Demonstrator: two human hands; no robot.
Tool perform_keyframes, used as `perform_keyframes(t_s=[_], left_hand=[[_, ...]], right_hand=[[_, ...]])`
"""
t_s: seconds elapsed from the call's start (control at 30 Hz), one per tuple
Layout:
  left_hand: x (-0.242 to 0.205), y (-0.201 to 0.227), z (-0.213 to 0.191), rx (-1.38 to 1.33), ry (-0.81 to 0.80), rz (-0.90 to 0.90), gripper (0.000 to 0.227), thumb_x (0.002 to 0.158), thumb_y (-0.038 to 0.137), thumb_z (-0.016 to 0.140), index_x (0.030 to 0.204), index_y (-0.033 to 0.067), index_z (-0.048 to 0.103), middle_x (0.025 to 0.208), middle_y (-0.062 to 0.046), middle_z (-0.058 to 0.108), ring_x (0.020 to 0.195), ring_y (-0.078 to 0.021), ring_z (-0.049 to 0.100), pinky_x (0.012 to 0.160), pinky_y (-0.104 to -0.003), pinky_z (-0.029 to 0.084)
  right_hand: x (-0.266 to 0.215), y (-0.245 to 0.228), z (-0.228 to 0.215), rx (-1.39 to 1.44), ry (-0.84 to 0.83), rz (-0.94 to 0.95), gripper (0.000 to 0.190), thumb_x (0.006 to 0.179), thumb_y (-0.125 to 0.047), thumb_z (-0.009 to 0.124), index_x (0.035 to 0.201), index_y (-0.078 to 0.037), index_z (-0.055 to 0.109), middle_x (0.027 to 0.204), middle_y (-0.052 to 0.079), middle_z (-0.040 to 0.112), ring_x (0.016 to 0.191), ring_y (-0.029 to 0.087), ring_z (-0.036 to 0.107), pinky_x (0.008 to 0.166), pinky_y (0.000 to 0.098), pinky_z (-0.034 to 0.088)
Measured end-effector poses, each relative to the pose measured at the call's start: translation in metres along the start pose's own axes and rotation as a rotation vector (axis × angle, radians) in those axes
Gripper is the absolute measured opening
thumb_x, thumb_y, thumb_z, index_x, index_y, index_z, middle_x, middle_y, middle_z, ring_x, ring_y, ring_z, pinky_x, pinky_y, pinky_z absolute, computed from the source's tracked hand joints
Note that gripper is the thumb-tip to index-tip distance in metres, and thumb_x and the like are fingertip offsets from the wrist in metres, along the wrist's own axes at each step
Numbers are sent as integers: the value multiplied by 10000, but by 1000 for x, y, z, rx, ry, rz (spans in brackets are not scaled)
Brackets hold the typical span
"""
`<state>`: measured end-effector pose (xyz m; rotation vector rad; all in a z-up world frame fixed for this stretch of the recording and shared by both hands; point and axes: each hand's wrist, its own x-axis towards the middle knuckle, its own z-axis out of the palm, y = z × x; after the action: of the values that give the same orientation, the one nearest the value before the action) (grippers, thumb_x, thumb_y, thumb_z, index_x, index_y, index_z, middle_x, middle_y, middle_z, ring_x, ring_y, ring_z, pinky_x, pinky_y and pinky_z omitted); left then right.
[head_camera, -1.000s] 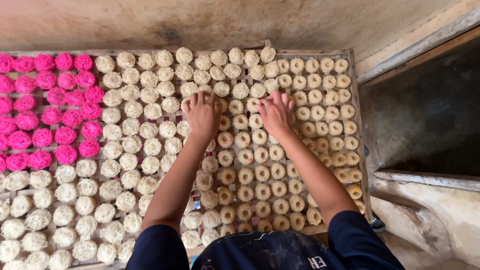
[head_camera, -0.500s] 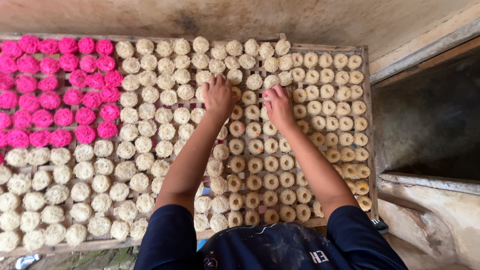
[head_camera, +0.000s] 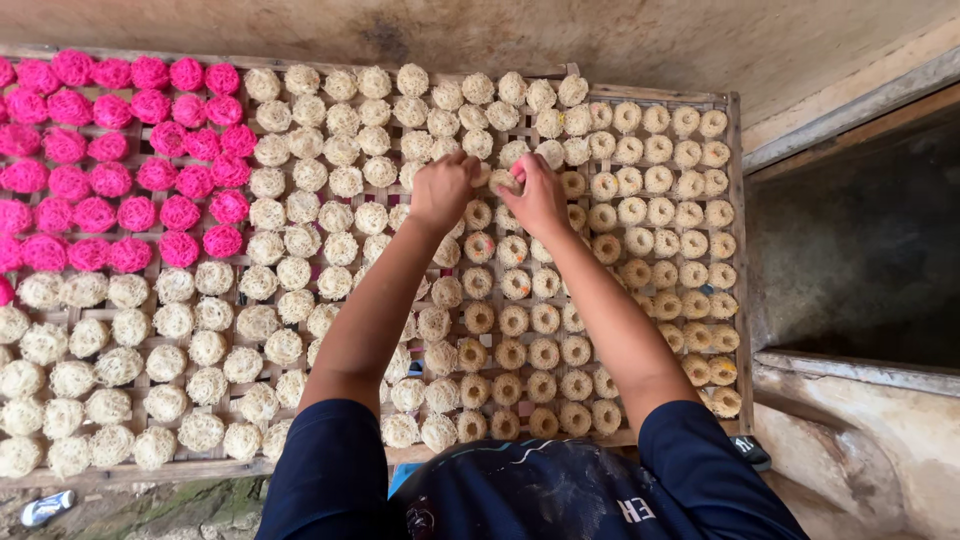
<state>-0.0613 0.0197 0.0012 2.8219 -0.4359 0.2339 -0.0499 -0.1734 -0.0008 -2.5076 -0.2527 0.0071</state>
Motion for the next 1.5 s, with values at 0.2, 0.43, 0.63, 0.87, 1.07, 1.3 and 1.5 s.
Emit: perform_keyframes(t_s=[0.2,0.43,0.63,0.87,1.07,1.3,1.5], left_hand=[[-13,8,5,67,91,58,159,902,134,730,1055,175,714,1007,2,699,944,-149,690,825,-328,576],[-41,29,-22,113,-166,-96,274,954,309,654,1141,112,687,1278,-147,570,1186,-291,518,931,-428,491],[-27,35,-32,10,-273,-201,418,821,274,775,1201,142,664,1185,-131,601,1122,-284,524,953,-395,479],[-30,24,-31,-238,-34,-118,294,831,223,837,1059,119,684,992,-27,692,902,-156,639,694,-273,564],[-51,13,-28,-39,31,144,317,813,255,776,1107,157,712,1118,-3,718,991,-165,675,881,-353,558],[-91,34,-44,-12,-131,168,326,831,337,732,1106,161,722,1103,-39,667,1039,-196,629,929,-418,492],[-93,52,-24,-65,-316,-50,186,978,236,625,1135,177,706,1204,-47,604,1135,-195,602,932,-378,544]], right_hand=[[-11,13,8,-240,193,-368,311,796,-81,810,1011,-64,586,1060,79,610,941,231,653,817,303,577],[-52,14,-21,-196,36,-198,140,934,-158,767,1024,-56,734,1079,98,582,1089,318,544,905,437,505],[-50,-8,-21,-136,-14,-62,272,804,-208,842,977,-87,670,1157,90,561,1203,324,432,1074,492,302],[-58,15,-14,-198,-8,-139,318,806,-176,808,1053,-93,625,1148,48,648,1168,257,543,1059,403,404],[-85,50,1,-126,142,-335,82,947,-147,740,1023,-132,713,1098,0,694,1102,182,597,991,323,506],[-118,60,-19,-155,92,-67,144,942,-271,714,969,-137,758,1022,2,681,1013,213,597,896,341,521],[-118,9,-21,-379,26,-99,306,952,-408,674,1064,-142,777,1082,24,612,1093,247,487,990,438,418]])
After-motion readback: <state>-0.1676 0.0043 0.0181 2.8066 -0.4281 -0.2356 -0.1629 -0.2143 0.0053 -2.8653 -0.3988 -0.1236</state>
